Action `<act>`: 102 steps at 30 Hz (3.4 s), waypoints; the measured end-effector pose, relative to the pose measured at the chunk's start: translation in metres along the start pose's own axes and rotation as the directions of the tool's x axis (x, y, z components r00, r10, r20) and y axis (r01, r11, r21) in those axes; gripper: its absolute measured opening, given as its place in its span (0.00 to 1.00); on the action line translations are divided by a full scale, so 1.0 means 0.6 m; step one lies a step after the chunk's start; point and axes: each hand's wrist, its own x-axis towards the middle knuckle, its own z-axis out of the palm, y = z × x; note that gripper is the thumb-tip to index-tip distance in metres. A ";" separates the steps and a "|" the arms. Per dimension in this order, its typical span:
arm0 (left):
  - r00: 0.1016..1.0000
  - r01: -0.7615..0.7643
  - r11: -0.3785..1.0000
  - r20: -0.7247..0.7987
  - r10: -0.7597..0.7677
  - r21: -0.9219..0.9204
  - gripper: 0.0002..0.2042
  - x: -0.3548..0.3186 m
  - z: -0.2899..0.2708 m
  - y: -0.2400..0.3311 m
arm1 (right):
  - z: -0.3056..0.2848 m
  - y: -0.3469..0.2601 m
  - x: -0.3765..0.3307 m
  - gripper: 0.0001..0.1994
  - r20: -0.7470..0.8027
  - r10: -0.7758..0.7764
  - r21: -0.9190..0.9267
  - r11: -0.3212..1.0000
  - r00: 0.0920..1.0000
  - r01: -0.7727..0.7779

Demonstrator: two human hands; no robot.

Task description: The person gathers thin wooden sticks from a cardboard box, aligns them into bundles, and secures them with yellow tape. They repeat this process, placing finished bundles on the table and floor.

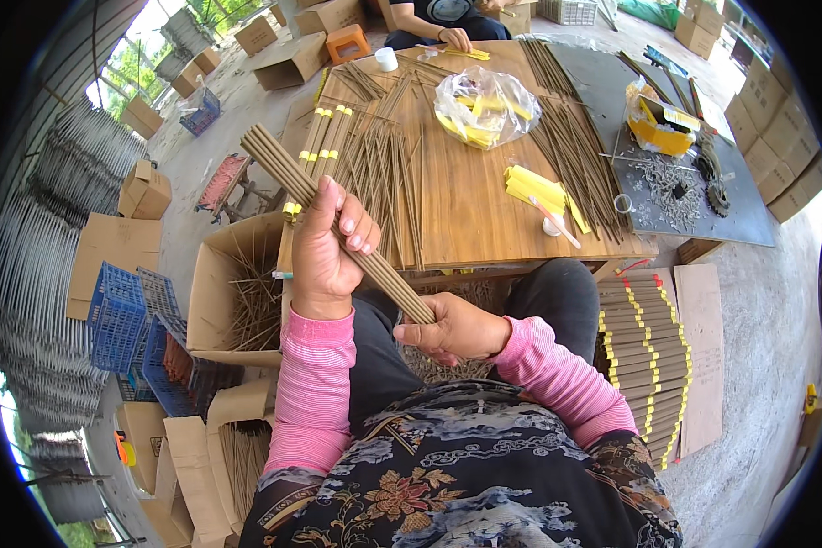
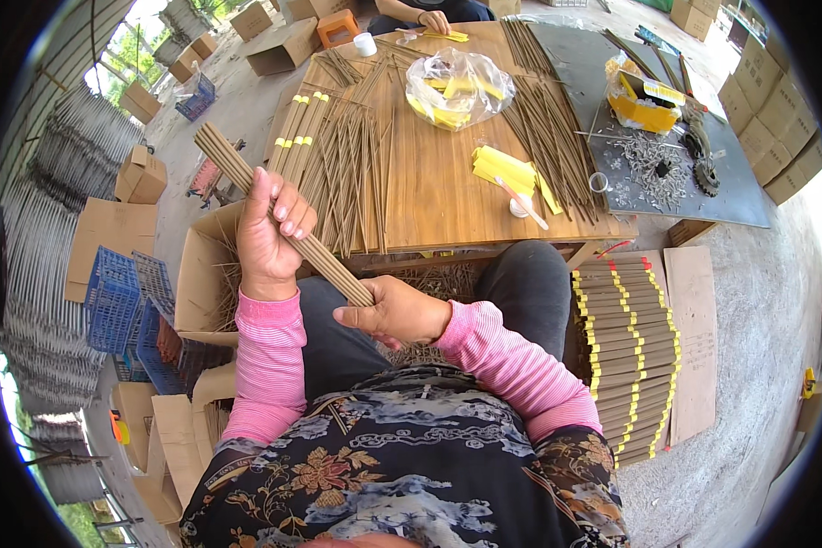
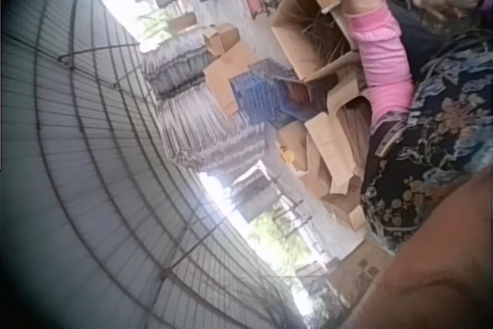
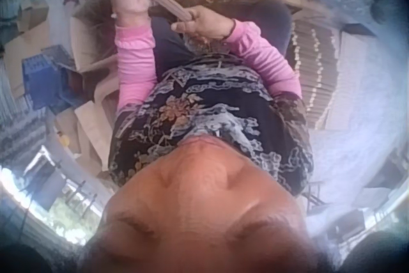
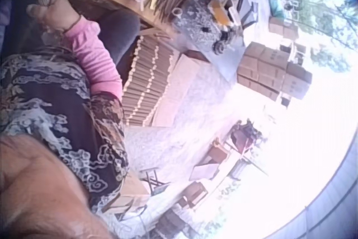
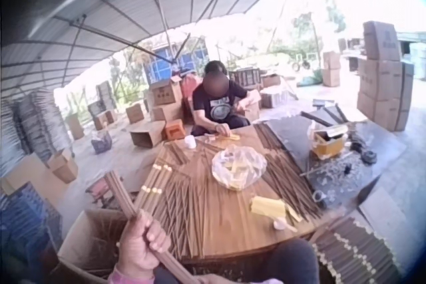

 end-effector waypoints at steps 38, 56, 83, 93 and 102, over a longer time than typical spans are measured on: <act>0.906 -0.036 0.977 -0.406 0.121 0.211 0.14 -0.015 -0.015 -0.045 | 0.000 0.059 0.016 0.16 -0.365 -0.399 -0.658 0.750 0.841 0.069; 0.931 0.070 0.988 -0.364 -0.016 0.136 0.14 -0.015 -0.020 -0.053 | 0.005 0.043 0.034 0.16 -0.307 -0.226 -0.364 0.925 0.925 0.105; 0.958 0.075 0.997 -0.280 -0.068 0.015 0.13 -0.017 -0.036 -0.047 | 0.012 0.026 0.024 0.15 -0.138 0.023 -0.055 0.998 0.990 -0.031; 0.929 0.067 0.988 -0.370 -0.012 0.136 0.14 -0.016 -0.022 -0.049 | 0.014 0.060 0.039 0.15 -0.340 -0.358 -0.475 0.863 0.870 0.169; 0.930 0.013 0.994 -0.367 0.029 0.110 0.13 -0.014 -0.026 -0.046 | 0.012 0.077 0.050 0.14 -0.330 -0.510 -0.573 0.777 0.794 0.262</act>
